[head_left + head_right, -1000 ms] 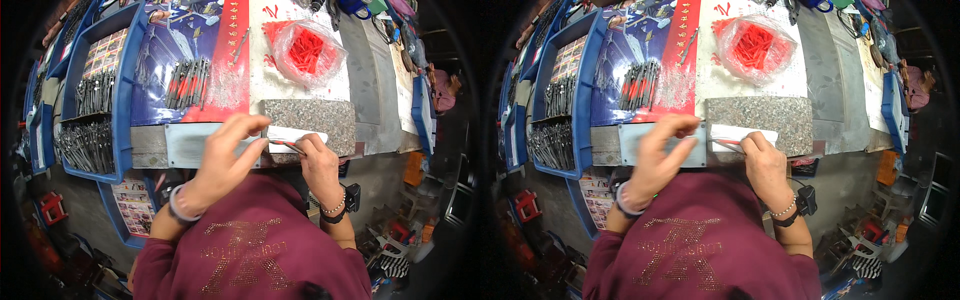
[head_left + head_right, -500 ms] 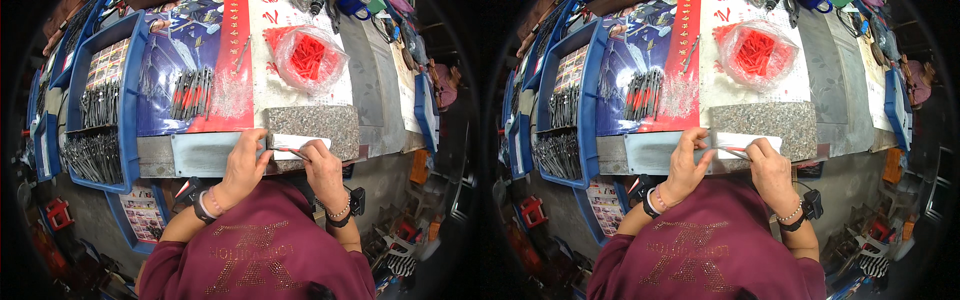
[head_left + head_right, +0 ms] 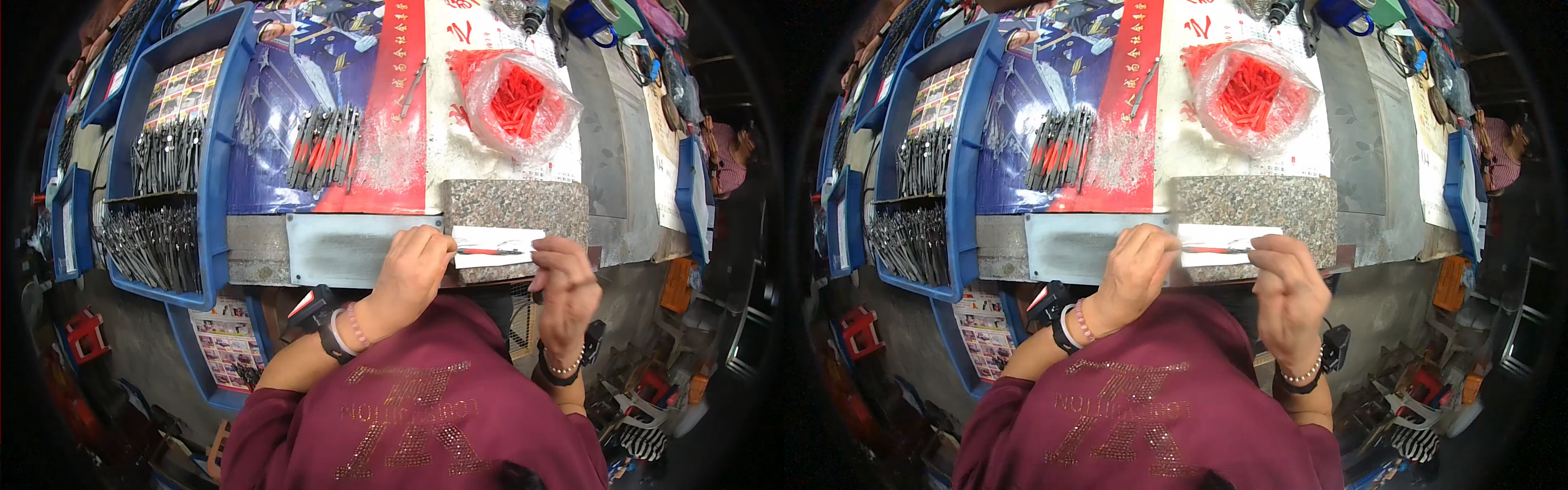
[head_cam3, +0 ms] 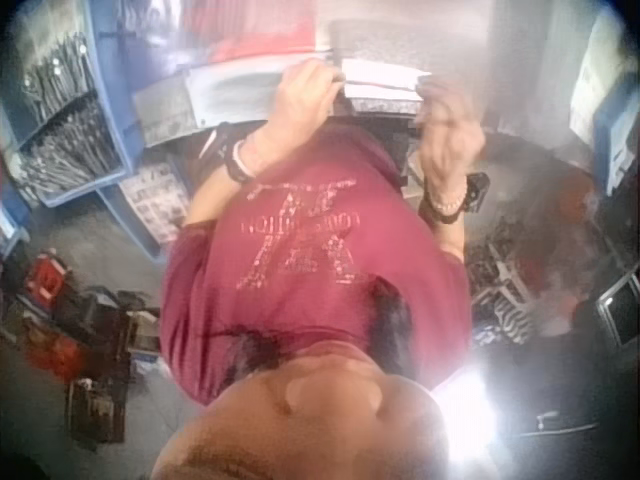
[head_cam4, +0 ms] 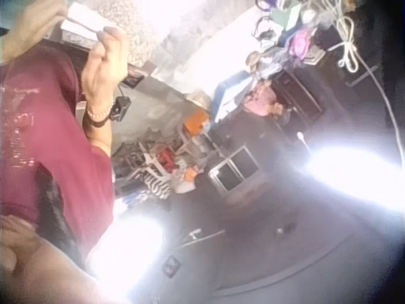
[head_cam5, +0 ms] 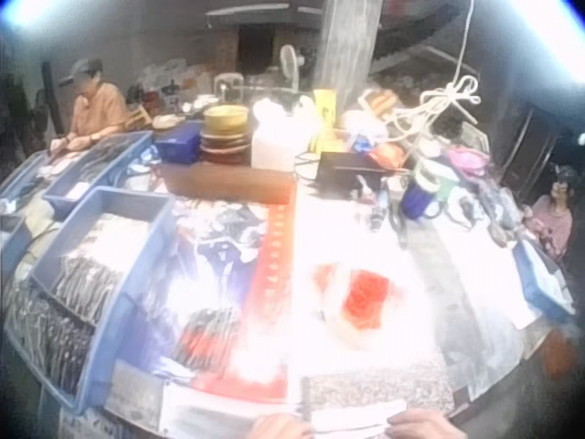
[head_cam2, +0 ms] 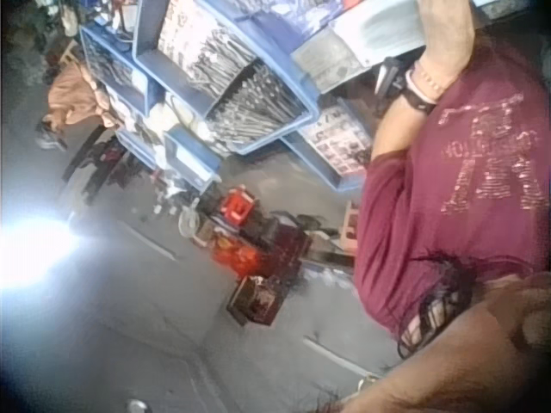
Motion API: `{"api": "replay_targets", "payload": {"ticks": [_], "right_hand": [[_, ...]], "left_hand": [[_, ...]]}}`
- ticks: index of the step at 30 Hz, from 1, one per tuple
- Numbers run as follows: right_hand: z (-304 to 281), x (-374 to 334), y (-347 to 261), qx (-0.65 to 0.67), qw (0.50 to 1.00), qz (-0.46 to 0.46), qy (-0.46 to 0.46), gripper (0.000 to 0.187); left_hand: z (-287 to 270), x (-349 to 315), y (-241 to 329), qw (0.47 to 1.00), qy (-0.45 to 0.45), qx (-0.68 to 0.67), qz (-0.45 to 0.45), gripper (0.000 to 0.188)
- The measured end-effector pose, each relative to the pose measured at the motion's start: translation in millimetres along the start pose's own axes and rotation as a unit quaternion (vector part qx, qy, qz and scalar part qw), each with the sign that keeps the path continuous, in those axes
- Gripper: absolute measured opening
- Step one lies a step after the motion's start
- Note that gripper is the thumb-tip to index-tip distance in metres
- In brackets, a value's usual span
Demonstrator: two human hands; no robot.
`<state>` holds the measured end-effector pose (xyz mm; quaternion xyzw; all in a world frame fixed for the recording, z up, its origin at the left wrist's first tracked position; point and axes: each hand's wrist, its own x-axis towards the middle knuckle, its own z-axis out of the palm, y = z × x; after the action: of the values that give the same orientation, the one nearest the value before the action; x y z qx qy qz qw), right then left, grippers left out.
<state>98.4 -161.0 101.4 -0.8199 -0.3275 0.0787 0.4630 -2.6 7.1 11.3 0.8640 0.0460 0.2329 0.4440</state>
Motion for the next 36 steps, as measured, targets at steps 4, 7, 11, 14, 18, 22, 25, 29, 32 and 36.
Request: {"api": "replay_targets", "payload": {"ticks": [4, 7, 11, 14, 18, 22, 25, 29, 32, 36], "right_hand": [[0.0, 8.6, -8.5, -0.074, 0.995, -0.033, -0.062, 0.037], [5.7, 9.6, -22.6, 0.030, 0.997, -0.005, -0.074, 0.025], [18.1, 10.0, -24.6, 0.023, 0.991, -0.124, -0.054, 0.013], [36.3, 15.9, 5.9, -0.041, 0.991, -0.044, -0.123, 0.019], [28.5, 4.7, 13.7, 0.007, 0.994, 0.045, -0.101, 0.024], [6.5, -5.8, -14.0, 0.179, 0.980, -0.009, 0.080, 0.027], [8.6, -0.8, -11.8, 0.053, 0.998, 0.016, -0.001, 0.025], [8.4, 3.3, 9.7, -0.001, 0.997, 0.051, -0.055, 0.024], [-2.2, -8.4, 1.2, 0.089, 0.992, 0.015, 0.090, 0.031], [2.6, -5.5, -6.1, -0.040, 0.999, 0.000, -0.026, 0.015]], "left_hand": [[2.2, -1.1, -2.1, 1.000, 0.008, -0.002, 0.009, 0.021], [3.2, -2.3, -3.3, 1.000, 0.007, -0.004, -0.001, 0.021], [2.8, -2.5, -2.9, 1.000, 0.016, -0.007, -0.008, 0.021], [5.7, -0.1, -4.1, 1.000, 0.023, -0.009, -0.002, 0.022], [4.2, -1.7, -4.1, 1.000, 0.017, -0.003, -0.006, 0.022], [2.8, -3.3, -4.1, 1.000, 0.008, -0.013, -0.006, 0.020], [2.2, -2.7, -3.2, 1.000, 0.001, -0.005, -0.010, 0.019], [2.9, -1.0, -2.8, 1.000, 0.001, -0.004, -0.016, 0.018], [2.8, -0.5, -2.0, 1.000, 0.004, 0.003, -0.016, 0.017], [3.4, 0.3, -0.4, 1.000, 0.008, 0.009, -0.015, 0.016]]}}
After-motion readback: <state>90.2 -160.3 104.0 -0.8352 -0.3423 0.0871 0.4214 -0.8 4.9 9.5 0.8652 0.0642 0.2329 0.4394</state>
